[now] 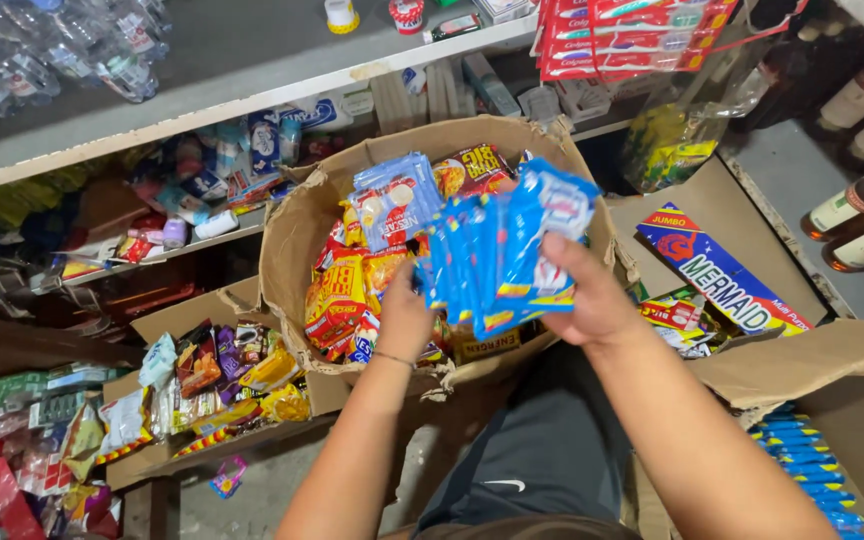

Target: Organizing and sorting various snack and beverage packets from one container into a cardboard box.

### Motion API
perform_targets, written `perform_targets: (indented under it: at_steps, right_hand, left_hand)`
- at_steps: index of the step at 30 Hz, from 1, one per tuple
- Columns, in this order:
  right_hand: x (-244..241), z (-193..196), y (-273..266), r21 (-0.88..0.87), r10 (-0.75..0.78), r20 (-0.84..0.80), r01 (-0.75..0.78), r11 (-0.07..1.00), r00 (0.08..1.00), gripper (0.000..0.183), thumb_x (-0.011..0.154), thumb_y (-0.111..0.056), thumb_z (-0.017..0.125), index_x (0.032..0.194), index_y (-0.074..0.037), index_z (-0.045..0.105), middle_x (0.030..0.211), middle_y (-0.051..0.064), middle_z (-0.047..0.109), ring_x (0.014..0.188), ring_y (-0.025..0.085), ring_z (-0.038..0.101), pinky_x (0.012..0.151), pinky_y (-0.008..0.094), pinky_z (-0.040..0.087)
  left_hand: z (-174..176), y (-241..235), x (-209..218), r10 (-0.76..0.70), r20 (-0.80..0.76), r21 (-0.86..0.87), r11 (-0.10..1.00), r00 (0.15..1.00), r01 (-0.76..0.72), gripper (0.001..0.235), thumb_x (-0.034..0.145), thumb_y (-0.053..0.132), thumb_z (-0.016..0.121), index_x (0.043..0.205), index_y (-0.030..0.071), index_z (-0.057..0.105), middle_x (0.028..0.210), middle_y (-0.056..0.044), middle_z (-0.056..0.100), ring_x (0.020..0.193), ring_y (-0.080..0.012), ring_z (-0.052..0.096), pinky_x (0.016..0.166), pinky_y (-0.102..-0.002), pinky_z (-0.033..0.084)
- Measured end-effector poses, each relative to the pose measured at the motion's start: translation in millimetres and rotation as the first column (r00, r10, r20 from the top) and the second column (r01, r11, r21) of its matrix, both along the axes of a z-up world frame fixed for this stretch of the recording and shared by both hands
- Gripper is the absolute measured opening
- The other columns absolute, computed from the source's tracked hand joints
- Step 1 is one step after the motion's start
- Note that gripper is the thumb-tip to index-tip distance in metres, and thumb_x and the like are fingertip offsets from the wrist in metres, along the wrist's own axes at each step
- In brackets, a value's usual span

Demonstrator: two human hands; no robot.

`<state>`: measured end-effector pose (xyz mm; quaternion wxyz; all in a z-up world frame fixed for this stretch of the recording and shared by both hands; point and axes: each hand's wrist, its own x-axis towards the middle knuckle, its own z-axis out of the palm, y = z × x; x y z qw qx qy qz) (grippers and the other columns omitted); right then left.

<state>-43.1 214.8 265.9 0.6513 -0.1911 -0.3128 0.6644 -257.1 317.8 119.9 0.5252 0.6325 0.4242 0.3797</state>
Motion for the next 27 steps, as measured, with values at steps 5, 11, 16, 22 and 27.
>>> perform_targets:
  at_steps: [5,11,16,22,27]
  right_hand:
    - [-3.6,-16.8,5.7,-0.027,0.023,0.187,-0.019,0.999,0.982,0.077,0.090,-0.032,0.076,0.155,-0.007,0.041,0.136,0.009,0.063,0.123,0.023,0.063,0.108,0.043,0.049]
    - [-11.4,-32.3,6.3,-0.022,0.000,0.421,0.010,1.000,0.907,0.087,0.085,-0.031,0.077,0.158,-0.008,0.036,0.138,0.008,0.060,0.125,0.020,0.059,0.107,0.039,0.048]
    - [-6.2,-50.1,-5.8,0.004,-0.170,0.345,0.180,0.984,0.923,0.095,0.084,-0.040,0.079,0.160,-0.006,0.033,0.149,0.010,0.051,0.136,0.023,0.051,0.114,0.039,0.042]
    - [13.5,-55.6,-81.9,0.320,-0.543,0.751,0.512,0.797,0.376,0.106,0.082,-0.048,0.078,0.165,-0.005,0.028,0.174,0.012,0.022,0.164,0.026,0.015,0.130,0.044,0.019]
    - [31.1,-47.8,-168.1,0.308,-0.674,0.699,0.748,0.588,0.241,0.133,0.075,-0.058,0.086,0.169,-0.008,0.006,0.175,0.014,0.011,0.165,0.027,0.015,0.133,0.046,0.019]
  left_hand:
    - [23.5,5.9,2.7,0.121,0.374,-0.239,0.970,0.920,-0.031,0.043,0.106,0.034,0.048,0.132,0.003,0.061,0.121,-0.012,0.071,0.106,-0.0195,0.067,0.096,-0.034,0.054]
    - [69.5,-39.5,17.3,0.060,0.694,-0.416,0.847,0.717,0.332,0.085,0.093,0.069,0.046,0.155,0.013,0.028,0.150,-0.015,0.050,0.135,-0.0295,0.053,0.110,-0.049,0.045]
    - [50.1,-49.6,29.6,-0.119,0.563,-0.145,0.960,0.818,0.240,0.113,0.089,0.068,0.064,0.166,0.015,0.001,0.170,-0.015,0.020,0.155,-0.0292,0.028,0.123,-0.044,0.029]
    - [78.6,-80.3,71.9,-0.354,0.476,-0.084,0.893,0.805,0.442,0.115,0.089,0.067,0.061,0.167,0.011,-0.002,0.170,-0.018,0.018,0.154,-0.0322,0.031,0.123,-0.046,0.031]
    - [97.6,-120.1,133.6,-0.607,0.463,0.019,0.735,0.645,0.678,0.116,0.092,0.068,0.062,0.168,0.007,-0.001,0.172,-0.018,0.020,0.156,-0.0305,0.030,0.128,-0.045,0.026]
